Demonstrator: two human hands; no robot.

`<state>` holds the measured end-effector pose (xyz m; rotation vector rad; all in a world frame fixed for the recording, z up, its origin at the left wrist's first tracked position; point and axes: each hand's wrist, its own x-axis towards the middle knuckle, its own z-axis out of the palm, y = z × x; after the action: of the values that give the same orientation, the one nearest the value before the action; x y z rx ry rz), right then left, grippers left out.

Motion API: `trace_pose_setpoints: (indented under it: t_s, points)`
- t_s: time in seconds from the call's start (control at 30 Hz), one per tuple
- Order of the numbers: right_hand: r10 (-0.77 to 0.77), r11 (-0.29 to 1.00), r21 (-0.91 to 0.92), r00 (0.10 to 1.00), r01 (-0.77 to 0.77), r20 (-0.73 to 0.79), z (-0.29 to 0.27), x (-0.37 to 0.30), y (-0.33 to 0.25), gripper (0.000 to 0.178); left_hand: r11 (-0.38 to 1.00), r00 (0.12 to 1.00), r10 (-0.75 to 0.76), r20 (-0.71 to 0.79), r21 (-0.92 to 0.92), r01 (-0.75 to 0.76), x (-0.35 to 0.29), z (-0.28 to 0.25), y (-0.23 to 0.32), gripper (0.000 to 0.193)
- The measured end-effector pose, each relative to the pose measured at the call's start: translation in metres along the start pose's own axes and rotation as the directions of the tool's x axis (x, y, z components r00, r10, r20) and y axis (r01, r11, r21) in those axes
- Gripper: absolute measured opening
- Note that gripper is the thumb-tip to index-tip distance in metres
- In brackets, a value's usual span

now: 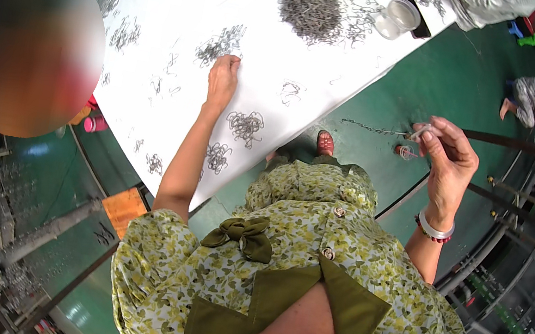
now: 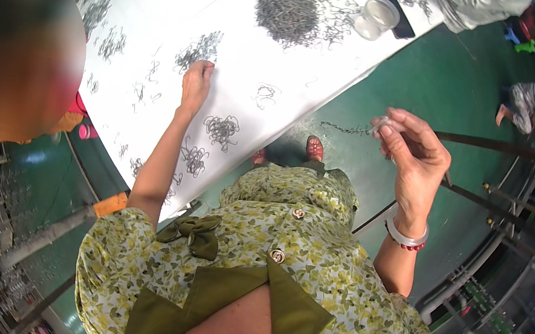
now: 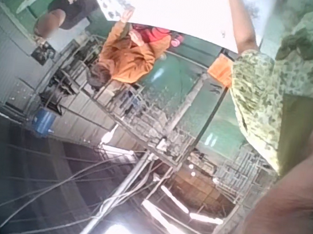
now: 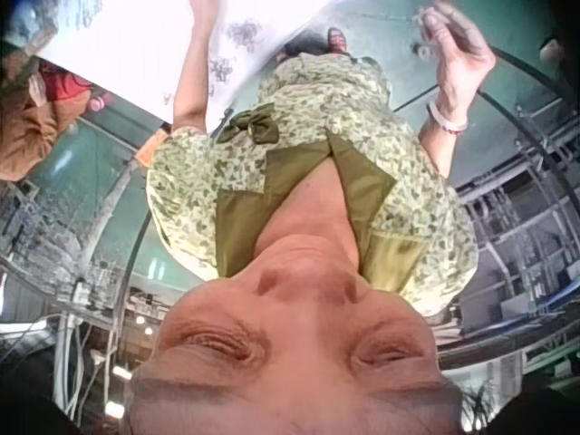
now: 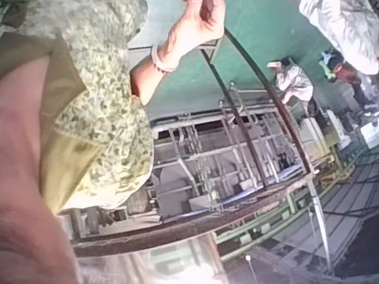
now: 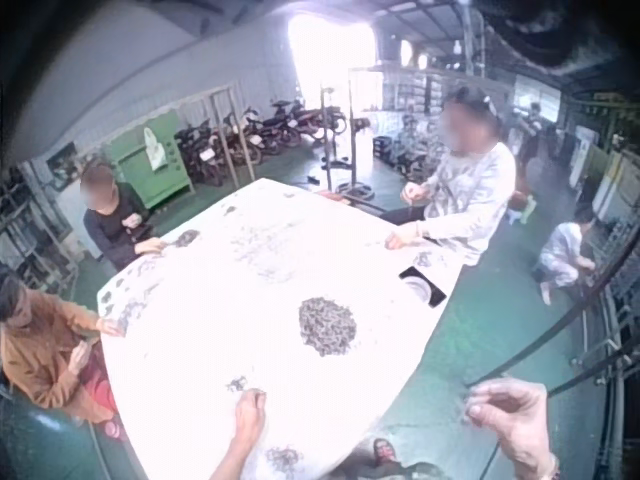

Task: The person picks small wire pieces from a table and links them together by hand to form a chain. They repeatedly pick, twist, and connect the wires, then hang the completed chain on a nearby metal rack.

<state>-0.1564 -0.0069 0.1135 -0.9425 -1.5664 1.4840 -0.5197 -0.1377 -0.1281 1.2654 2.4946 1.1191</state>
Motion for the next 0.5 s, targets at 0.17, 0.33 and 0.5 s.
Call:
trace_pose_setpoints:
  t_s: [0.17, 0.33, 0.5]
  points:
    - [-0.037, 0.999, 0.006, 0.999, 0.037, -0.002, -0.008, 0.004, 0.008, 0.020, 0.884, 0.979, -0.059, 0.195, 0.466, -0.039, 0.022, 0.030, -0.028, 0.017]
    - [-0.043, 0.998, 0.039, 0.997, 0.045, -0.059, -0.011, -0.003, 0.008, 0.020, 0.936, 0.983, -0.114, 0.146, 0.348, 0.057, 0.047, -0.018, -0.026, 0.014]
    - [0.012, 0.997, 0.072, 0.997, -0.007, -0.076, -0.013, -0.012, 0.018, 0.021, 0.783, 0.866, -0.241, 0.439, -0.439, 0.441, 0.041, -0.016, 0.059, 0.023]
